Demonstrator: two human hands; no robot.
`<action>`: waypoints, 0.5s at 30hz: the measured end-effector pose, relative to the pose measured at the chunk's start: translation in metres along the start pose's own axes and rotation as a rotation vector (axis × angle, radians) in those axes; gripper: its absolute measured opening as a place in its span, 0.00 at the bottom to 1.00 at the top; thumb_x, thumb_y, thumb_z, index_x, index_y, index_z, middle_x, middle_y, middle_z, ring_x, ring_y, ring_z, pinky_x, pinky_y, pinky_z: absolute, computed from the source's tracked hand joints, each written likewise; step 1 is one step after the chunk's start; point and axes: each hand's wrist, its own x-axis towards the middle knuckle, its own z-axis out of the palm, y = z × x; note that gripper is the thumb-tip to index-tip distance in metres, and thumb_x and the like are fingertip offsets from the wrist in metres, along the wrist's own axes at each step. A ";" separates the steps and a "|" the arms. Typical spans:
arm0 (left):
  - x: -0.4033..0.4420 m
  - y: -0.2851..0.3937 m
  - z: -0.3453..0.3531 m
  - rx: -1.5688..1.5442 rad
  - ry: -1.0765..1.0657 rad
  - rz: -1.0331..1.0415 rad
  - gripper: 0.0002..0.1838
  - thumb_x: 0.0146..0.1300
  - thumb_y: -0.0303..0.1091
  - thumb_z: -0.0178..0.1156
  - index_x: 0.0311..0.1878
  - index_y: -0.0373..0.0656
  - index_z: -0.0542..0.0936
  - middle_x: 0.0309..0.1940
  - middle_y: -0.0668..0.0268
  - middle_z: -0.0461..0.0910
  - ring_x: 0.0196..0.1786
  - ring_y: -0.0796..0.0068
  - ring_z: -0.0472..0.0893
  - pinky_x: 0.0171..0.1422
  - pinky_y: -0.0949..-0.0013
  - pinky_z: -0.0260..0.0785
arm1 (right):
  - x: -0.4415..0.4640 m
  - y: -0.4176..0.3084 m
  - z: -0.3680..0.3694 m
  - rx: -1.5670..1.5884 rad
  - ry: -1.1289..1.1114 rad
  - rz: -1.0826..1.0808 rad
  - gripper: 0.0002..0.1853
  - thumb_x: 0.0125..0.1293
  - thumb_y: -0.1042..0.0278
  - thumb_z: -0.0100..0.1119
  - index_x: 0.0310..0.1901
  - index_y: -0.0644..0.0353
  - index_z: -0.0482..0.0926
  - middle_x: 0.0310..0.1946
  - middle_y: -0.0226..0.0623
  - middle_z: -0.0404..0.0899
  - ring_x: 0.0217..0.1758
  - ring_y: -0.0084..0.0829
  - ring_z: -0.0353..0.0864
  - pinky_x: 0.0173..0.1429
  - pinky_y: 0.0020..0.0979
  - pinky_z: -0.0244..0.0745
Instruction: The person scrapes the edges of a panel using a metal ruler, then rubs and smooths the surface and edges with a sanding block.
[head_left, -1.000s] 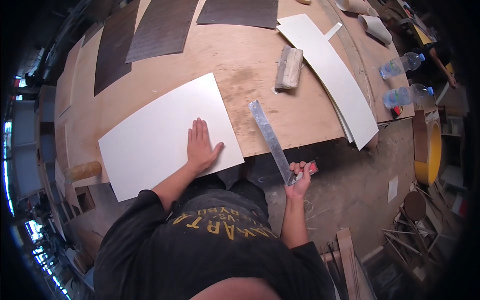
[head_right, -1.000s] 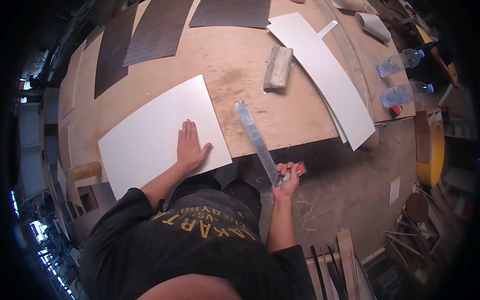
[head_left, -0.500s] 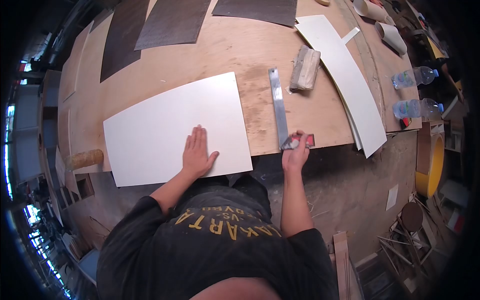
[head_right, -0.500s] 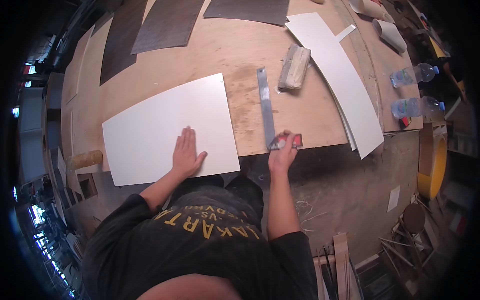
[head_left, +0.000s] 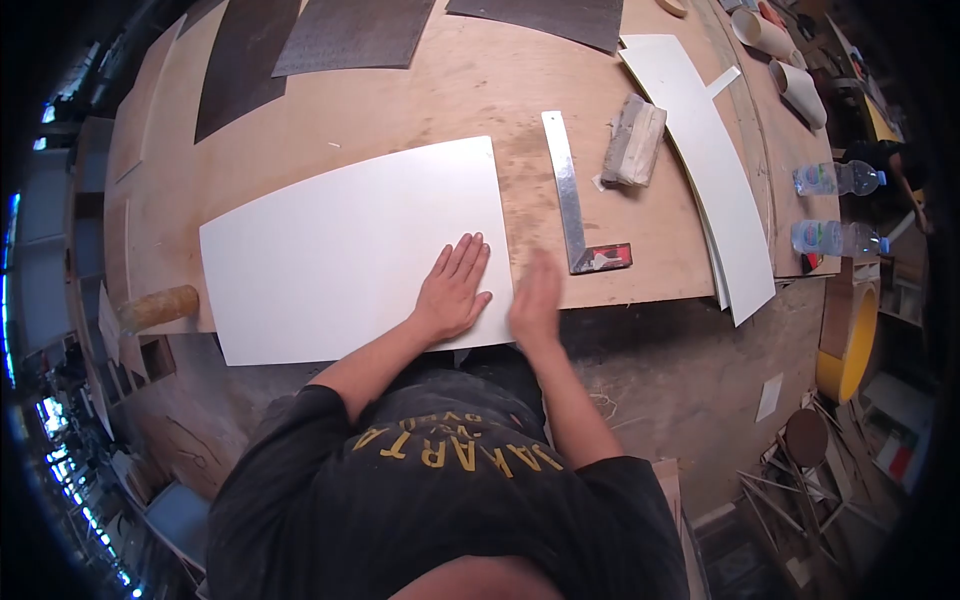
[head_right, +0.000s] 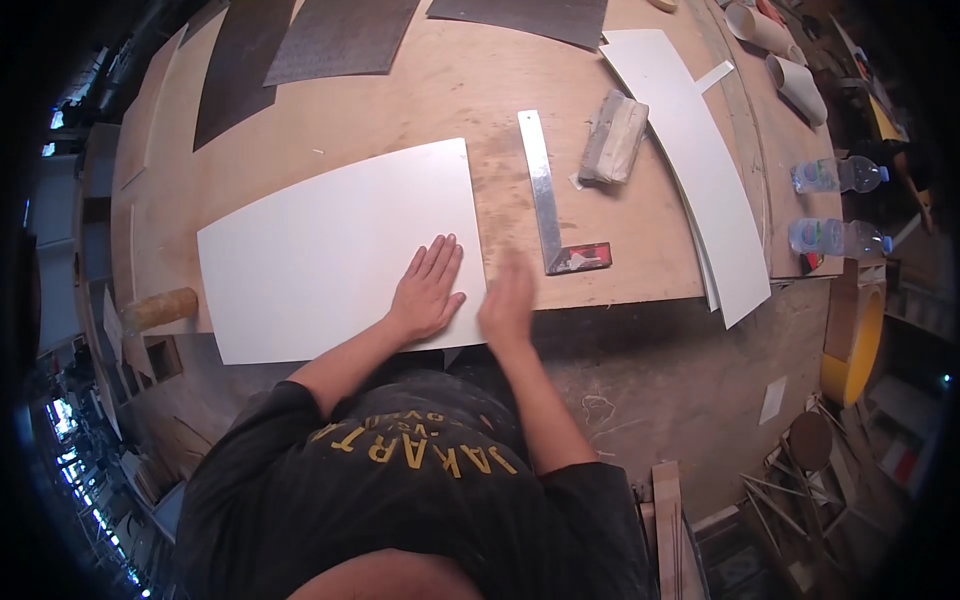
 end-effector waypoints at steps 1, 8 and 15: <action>0.000 -0.005 -0.003 -0.009 -0.005 -0.014 0.48 0.75 0.55 0.60 0.87 0.32 0.58 0.90 0.47 0.53 0.93 0.50 0.49 0.94 0.45 0.42 | -0.008 -0.013 0.009 0.015 -0.113 0.004 0.35 0.74 0.71 0.57 0.81 0.71 0.65 0.80 0.62 0.64 0.85 0.61 0.61 0.88 0.58 0.54; -0.056 -0.038 -0.027 0.010 -0.053 -0.162 0.49 0.75 0.56 0.60 0.88 0.32 0.57 0.90 0.46 0.53 0.93 0.48 0.50 0.94 0.44 0.43 | -0.019 -0.033 0.018 -0.296 -0.201 -0.013 0.37 0.78 0.64 0.59 0.84 0.67 0.62 0.83 0.50 0.63 0.90 0.51 0.57 0.88 0.61 0.51; -0.058 -0.029 -0.018 -0.009 -0.045 -0.057 0.51 0.75 0.59 0.60 0.87 0.30 0.57 0.90 0.44 0.52 0.92 0.45 0.50 0.94 0.43 0.42 | -0.020 -0.033 0.020 -0.299 -0.191 -0.020 0.37 0.78 0.65 0.59 0.84 0.67 0.61 0.83 0.52 0.64 0.90 0.51 0.57 0.89 0.62 0.50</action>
